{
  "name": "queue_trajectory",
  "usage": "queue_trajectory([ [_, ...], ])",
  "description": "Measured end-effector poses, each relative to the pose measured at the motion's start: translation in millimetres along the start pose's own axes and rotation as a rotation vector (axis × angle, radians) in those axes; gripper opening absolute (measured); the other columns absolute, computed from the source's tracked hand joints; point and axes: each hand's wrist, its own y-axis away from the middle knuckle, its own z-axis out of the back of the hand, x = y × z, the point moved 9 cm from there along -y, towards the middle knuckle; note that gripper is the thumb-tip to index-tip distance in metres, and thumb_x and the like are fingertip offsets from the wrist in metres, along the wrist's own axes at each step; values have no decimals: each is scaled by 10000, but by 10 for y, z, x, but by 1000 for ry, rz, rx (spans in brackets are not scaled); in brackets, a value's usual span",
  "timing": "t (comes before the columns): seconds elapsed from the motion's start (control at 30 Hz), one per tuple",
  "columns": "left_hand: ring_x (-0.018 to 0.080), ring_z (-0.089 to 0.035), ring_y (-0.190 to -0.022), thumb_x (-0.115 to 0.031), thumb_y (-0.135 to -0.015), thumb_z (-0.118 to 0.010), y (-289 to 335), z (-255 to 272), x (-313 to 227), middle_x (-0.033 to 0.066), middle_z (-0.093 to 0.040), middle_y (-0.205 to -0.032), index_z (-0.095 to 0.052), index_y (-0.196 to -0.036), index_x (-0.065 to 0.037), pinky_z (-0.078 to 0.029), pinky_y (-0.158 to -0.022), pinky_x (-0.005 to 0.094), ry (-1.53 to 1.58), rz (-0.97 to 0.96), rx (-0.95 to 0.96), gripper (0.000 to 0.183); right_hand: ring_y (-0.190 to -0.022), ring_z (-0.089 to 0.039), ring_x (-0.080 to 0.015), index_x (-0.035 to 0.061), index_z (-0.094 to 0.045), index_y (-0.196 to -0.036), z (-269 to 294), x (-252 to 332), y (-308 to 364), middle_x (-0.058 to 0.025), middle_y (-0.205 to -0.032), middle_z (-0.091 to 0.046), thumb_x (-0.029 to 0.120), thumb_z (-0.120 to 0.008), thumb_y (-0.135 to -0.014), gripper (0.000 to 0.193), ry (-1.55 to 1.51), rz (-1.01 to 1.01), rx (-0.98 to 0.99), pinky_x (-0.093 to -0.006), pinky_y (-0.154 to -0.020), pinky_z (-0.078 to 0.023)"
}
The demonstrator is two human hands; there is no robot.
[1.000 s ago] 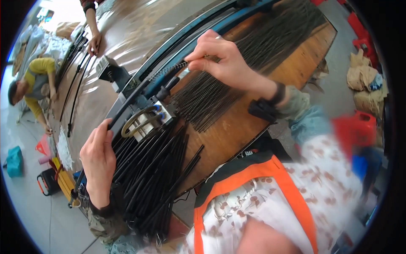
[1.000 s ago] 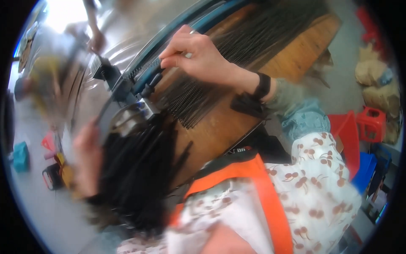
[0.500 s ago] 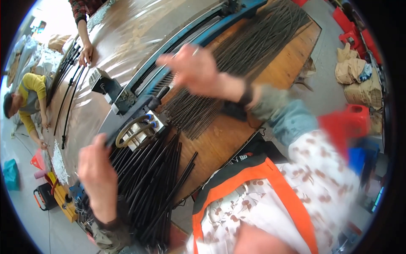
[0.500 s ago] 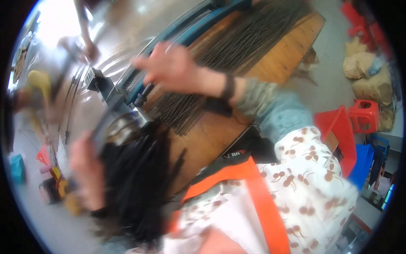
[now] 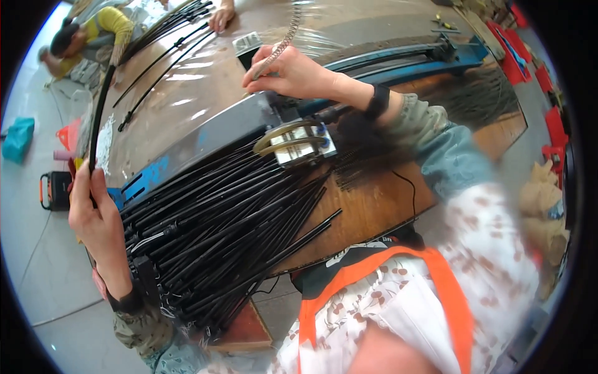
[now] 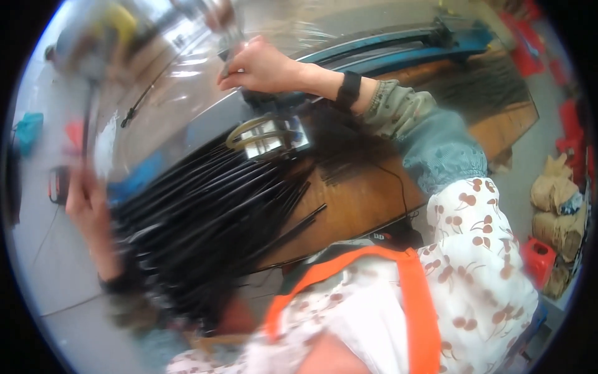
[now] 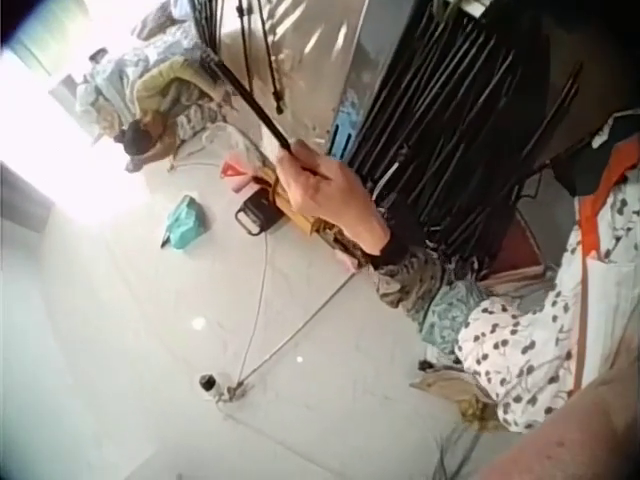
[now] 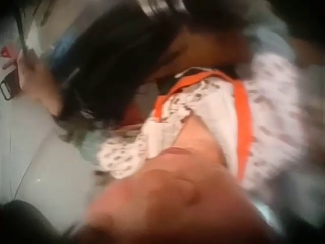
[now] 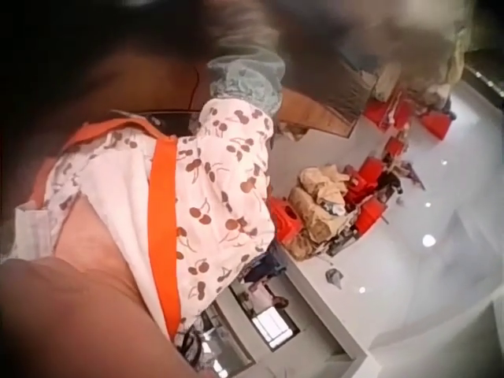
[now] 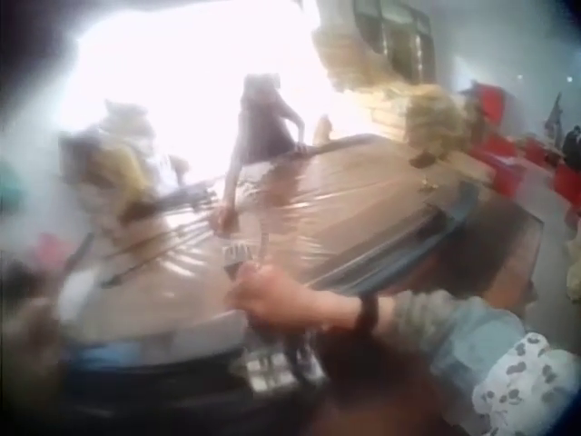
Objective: The person is using a manual machine to bundle and process long black flexible metal rods on a fabrication floor.
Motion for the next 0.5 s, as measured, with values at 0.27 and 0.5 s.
queue_trajectory([
  [0.27,186,-552,-666,-159,-1001,-609,413,-104,358,148,-638,-790,-649,-1138,56,-468,-635,304,-35,68,76,258,-971,-590,-146,153,-768,-1005,-306,-51,-114,-6,-806,-667,268,-742,-854,191,203,-24,176,-373,-996,-309],
  [0.5,164,-507,-644,-144,-1001,-603,296,-252,361,143,-630,-783,-648,-1154,43,-447,-606,295,-12,43,96,245,-989,-603,-182,147,-686,-839,-274,381,-103,14,-782,-676,174,-692,-850,30,570,288,170,-416,-1073,-254],
])
